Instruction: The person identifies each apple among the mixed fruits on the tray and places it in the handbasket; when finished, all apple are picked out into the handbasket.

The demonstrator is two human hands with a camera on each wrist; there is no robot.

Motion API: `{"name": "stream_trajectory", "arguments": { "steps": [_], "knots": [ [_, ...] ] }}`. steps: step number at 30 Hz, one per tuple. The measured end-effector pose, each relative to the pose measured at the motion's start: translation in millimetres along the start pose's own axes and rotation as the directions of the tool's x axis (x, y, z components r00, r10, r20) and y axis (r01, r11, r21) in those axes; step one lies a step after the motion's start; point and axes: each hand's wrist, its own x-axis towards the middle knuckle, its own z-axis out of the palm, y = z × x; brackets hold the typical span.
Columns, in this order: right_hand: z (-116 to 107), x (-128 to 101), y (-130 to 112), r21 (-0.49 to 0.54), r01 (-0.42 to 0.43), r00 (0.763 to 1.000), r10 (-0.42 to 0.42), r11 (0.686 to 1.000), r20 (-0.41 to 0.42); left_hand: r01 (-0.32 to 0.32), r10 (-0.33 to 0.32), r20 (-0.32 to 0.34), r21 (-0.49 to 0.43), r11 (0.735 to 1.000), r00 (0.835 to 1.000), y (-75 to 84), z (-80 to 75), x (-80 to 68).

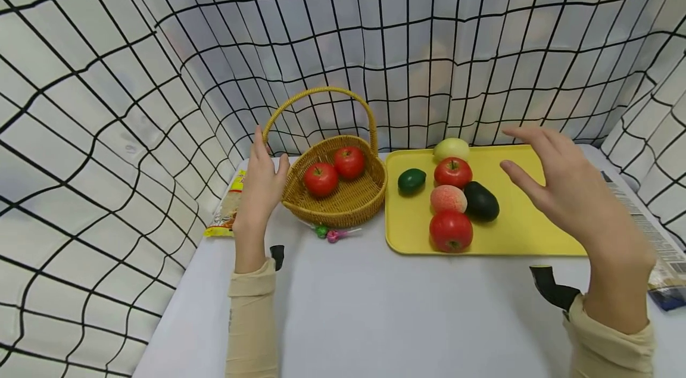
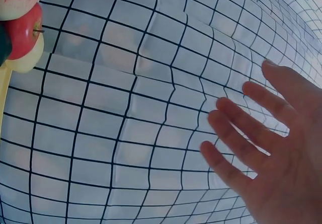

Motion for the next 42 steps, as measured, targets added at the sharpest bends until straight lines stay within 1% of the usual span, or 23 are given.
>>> {"name": "stream_trajectory", "arguments": {
  "steps": [2, 4, 7, 9, 12, 16, 18, 21, 22, 24, 26, 30, 35, 37, 39, 42],
  "knots": [
    [-1.3, -2.1, 1.9, 0.003, -0.039, 0.998, 0.038, 0.999, 0.044, -0.009, 0.009, 0.001, 0.003, 1.0, 1.0, -0.1, 0.1, 1.0],
    [-2.0, -2.4, 2.2, 0.009, -0.079, 0.991, 0.077, 0.997, 0.113, -0.007, 0.007, 0.003, -0.001, 1.0, 1.0, -0.2, -0.2, 2.1],
    [-1.0, 1.3, 1.9, 0.013, -0.132, 0.963, 0.125, 0.991, 0.239, 0.011, -0.011, 0.006, -0.007, 1.0, 1.0, 0.6, -1.9, 2.1],
    [0.1, 3.9, 1.7, 0.012, -0.16, 0.94, 0.148, 0.987, 0.308, 0.026, -0.026, 0.012, -0.013, 1.0, 1.0, 0.6, -2.3, 1.4],
    [1.9, 5.1, 2.7, 0.014, -0.176, 0.916, 0.159, 0.984, 0.368, 0.033, -0.032, 0.021, -0.02, 0.999, 0.999, 1.2, -1.0, -0.1],
    [7.1, 7.3, 2.9, 0.007, -0.191, 0.891, 0.171, 0.981, 0.421, 0.036, -0.036, 0.015, -0.022, 0.999, 0.999, 0.0, 0.0, 0.7],
    [11.2, 8.1, 2.8, 0.002, -0.209, 0.869, 0.185, 0.978, 0.459, 0.042, -0.041, 0.014, -0.018, 0.999, 0.999, -0.9, 0.4, 0.4],
    [19.6, 8.8, 2.9, -0.008, -0.231, 0.824, 0.2, 0.973, 0.53, 0.049, -0.049, 0.02, -0.012, 0.999, 0.999, -0.9, 0.9, -0.6],
    [22.8, 9.1, 3.2, -0.009, -0.23, 0.813, 0.197, 0.973, 0.548, 0.049, -0.049, 0.02, -0.012, 0.999, 0.999, -0.9, 1.1, -0.5],
    [29.1, 10.1, 3.5, -0.005, -0.234, 0.79, 0.193, 0.972, 0.582, 0.047, -0.047, 0.022, -0.013, 0.999, 0.999, 0.1, 1.5, 0.0],
    [35.1, 11.1, 4.0, 0.003, -0.224, 0.775, 0.177, 0.974, 0.607, 0.047, -0.047, 0.024, -0.017, 0.999, 0.999, 1.1, 1.6, 0.6],
    [42.9, 13.7, 2.1, 0.018, -0.225, 0.757, 0.163, 0.974, 0.632, 0.055, -0.054, 0.027, -0.022, 0.998, 0.998, 2.0, 0.8, 1.3],
    [49.3, 14.8, 0.4, 0.036, -0.223, 0.746, 0.147, 0.974, 0.649, 0.053, -0.052, 0.028, -0.02, 0.998, 0.998, 2.6, 0.7, 1.9],
    [52.8, 15.0, 0.8, 0.046, -0.222, 0.734, 0.136, 0.974, 0.665, 0.052, -0.052, 0.027, -0.018, 0.998, 0.998, 2.9, 0.5, 2.1],
    [55.9, 14.8, 1.6, 0.048, -0.223, 0.71, 0.128, 0.974, 0.693, 0.056, -0.055, 0.027, -0.019, 0.998, 0.998, 3.2, 0.3, 2.0],
    [60.4, 14.2, 0.8, 0.041, -0.239, 0.654, 0.13, 0.97, 0.745, 0.061, -0.061, 0.029, -0.018, 0.998, 0.998, 3.9, 0.3, 1.7]
  ]
}}
